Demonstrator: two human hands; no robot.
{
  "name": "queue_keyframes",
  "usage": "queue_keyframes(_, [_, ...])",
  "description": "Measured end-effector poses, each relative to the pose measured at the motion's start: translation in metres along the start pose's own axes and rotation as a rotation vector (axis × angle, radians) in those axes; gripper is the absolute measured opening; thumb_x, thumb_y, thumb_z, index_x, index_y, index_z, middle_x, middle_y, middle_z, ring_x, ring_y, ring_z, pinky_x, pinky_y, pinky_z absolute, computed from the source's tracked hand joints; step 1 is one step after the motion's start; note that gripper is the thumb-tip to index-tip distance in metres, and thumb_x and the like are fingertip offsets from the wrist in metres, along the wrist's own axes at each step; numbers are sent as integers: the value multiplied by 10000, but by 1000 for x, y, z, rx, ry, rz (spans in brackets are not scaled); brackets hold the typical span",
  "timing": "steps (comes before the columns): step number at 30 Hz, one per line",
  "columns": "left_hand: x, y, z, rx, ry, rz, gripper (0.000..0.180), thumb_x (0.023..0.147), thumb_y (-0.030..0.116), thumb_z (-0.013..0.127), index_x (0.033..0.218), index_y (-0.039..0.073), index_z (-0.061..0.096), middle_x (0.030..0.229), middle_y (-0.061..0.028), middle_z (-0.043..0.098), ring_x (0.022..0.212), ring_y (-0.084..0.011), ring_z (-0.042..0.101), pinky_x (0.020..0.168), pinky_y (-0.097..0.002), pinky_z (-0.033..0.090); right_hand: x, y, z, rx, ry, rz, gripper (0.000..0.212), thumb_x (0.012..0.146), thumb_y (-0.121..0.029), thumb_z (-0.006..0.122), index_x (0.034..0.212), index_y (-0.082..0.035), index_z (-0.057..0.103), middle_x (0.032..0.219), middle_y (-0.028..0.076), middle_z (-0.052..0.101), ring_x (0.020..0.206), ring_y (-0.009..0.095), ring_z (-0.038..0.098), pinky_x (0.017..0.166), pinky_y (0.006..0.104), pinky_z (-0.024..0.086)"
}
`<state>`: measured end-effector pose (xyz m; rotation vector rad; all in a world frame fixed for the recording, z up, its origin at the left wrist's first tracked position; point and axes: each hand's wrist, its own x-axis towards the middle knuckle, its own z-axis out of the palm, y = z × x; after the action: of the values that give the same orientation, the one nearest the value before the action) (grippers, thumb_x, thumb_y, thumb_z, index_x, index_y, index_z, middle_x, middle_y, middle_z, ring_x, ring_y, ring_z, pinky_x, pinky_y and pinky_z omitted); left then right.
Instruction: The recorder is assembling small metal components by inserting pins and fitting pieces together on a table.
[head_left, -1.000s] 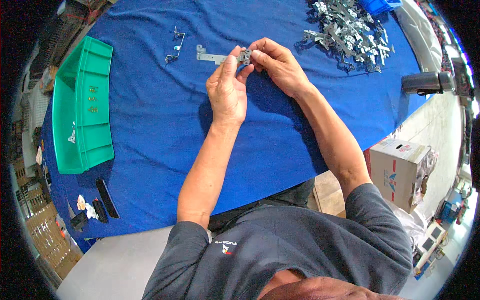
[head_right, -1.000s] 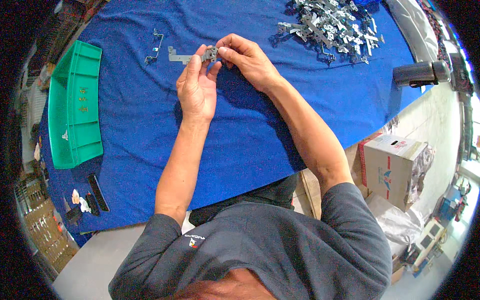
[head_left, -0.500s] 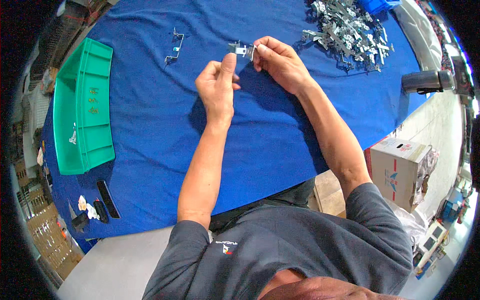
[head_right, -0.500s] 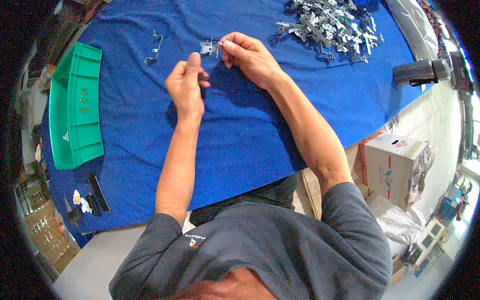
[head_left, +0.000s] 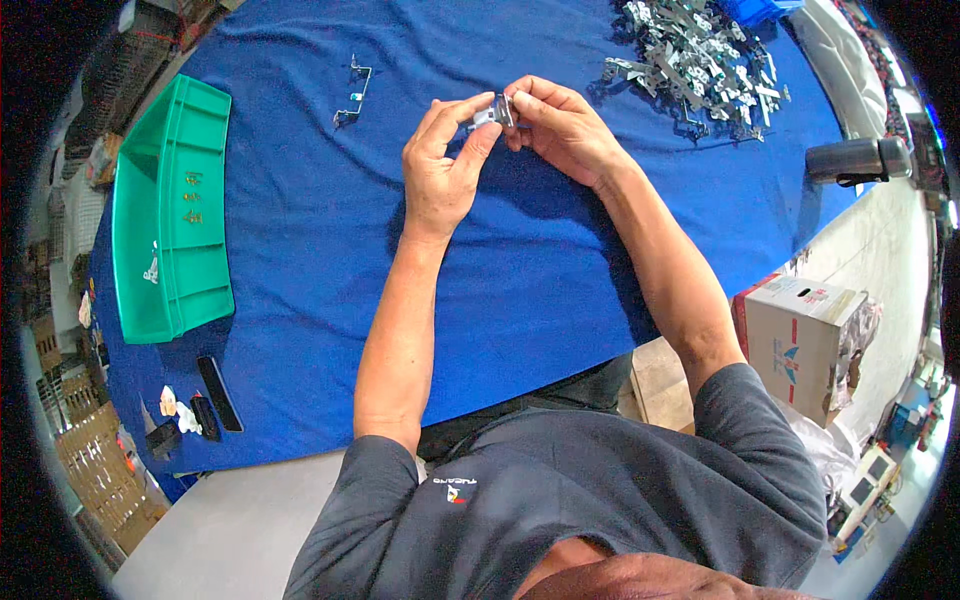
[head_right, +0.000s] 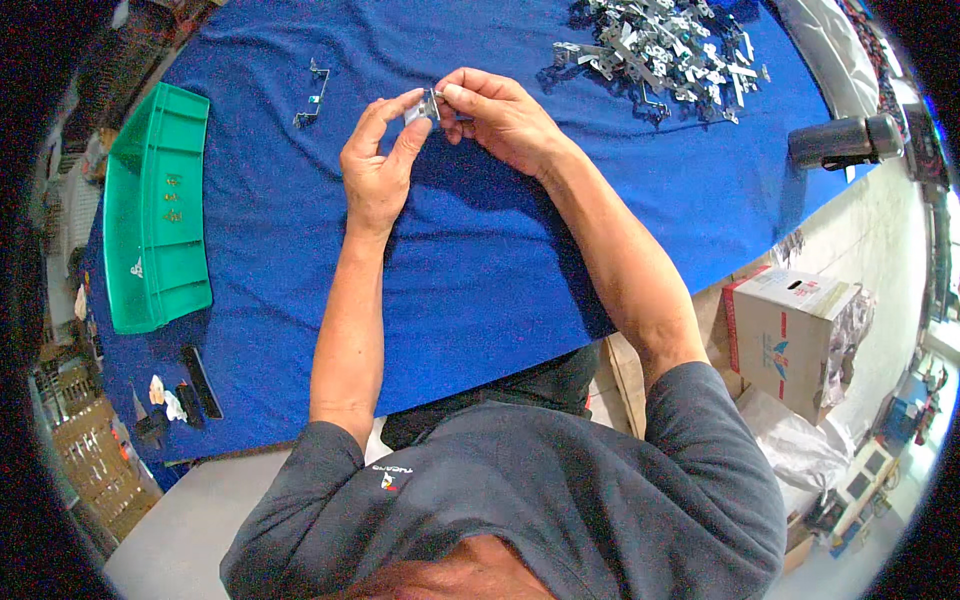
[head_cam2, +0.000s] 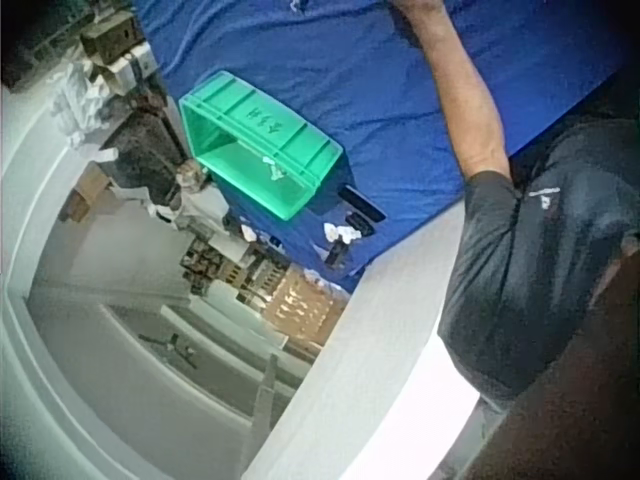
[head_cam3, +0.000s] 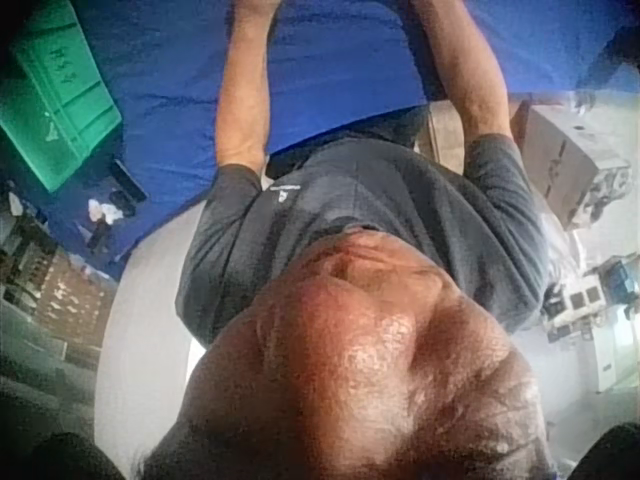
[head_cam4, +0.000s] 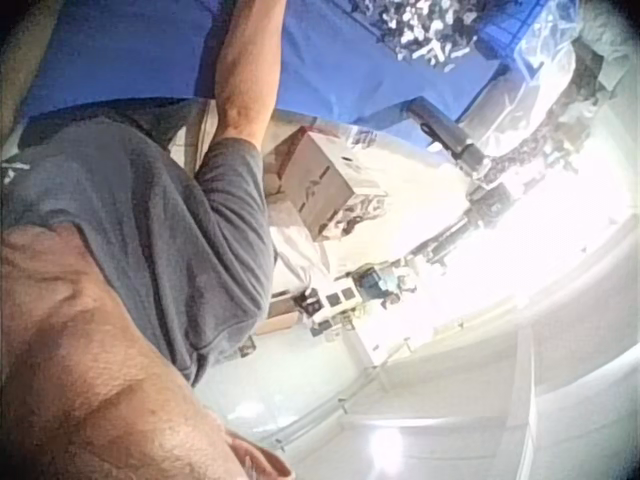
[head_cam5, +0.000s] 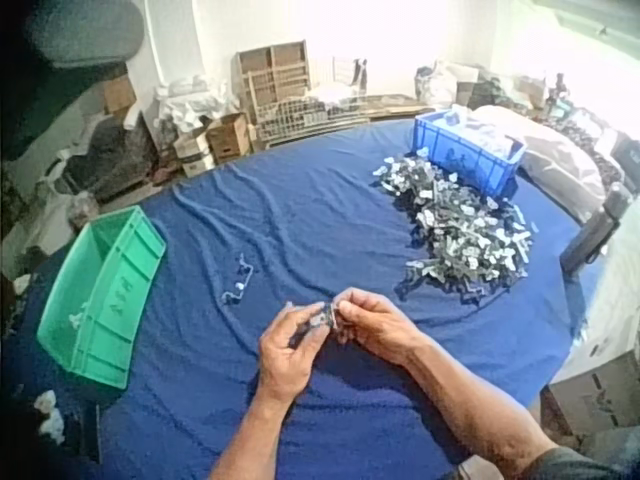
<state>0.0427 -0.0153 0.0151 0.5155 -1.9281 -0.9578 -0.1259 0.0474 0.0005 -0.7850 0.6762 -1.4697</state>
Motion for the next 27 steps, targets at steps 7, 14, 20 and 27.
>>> queue_keyframes(7, [-7, 24, -5, -165, -78, -356, 243, 842, 60, 722, 1080, 39, 679, 861, -5, 634, 678, -70, 591, 516, -182, 445, -1, 3, -4, -85, 31, 42, 193, 972, -245, 578, 979, -55, 615, 809, -8, 585, 699, 95, 528, 652, 255, 432])
queue_keyframes(14, [-27, 8, 2, -1010, 39, -562, 366, 904, 59, 623, 1254, -12, 544, 1107, -137, 656, 865, -208, 670, 463, -178, 484, -2, 4, -2, -107, 40, 73, 188, 964, -239, 593, 946, -53, 610, 801, -14, 566, 685, 79, 495, 638, 237, 422])
queue_keyframes(20, [-28, 7, -4, -1038, -54, -585, 407, 898, 27, 615, 1293, -23, 535, 1105, -152, 657, 888, -213, 679, 476, -202, 511, -2, -2, 1, -91, 25, 95, 174, 953, -226, 601, 975, -53, 602, 790, -28, 554, 676, 64, 483, 622, 217, 394])
queue_keyframes(27, [-24, 19, 2, -1036, -85, -596, 468, 859, 10, 669, 1304, -14, 526, 1119, -150, 651, 934, -224, 681, 557, -216, 564, -1, -6, -1, 34, -43, 112, 155, 941, -178, 608, 995, -34, 589, 829, -5, 574, 695, 86, 503, 680, 239, 457])
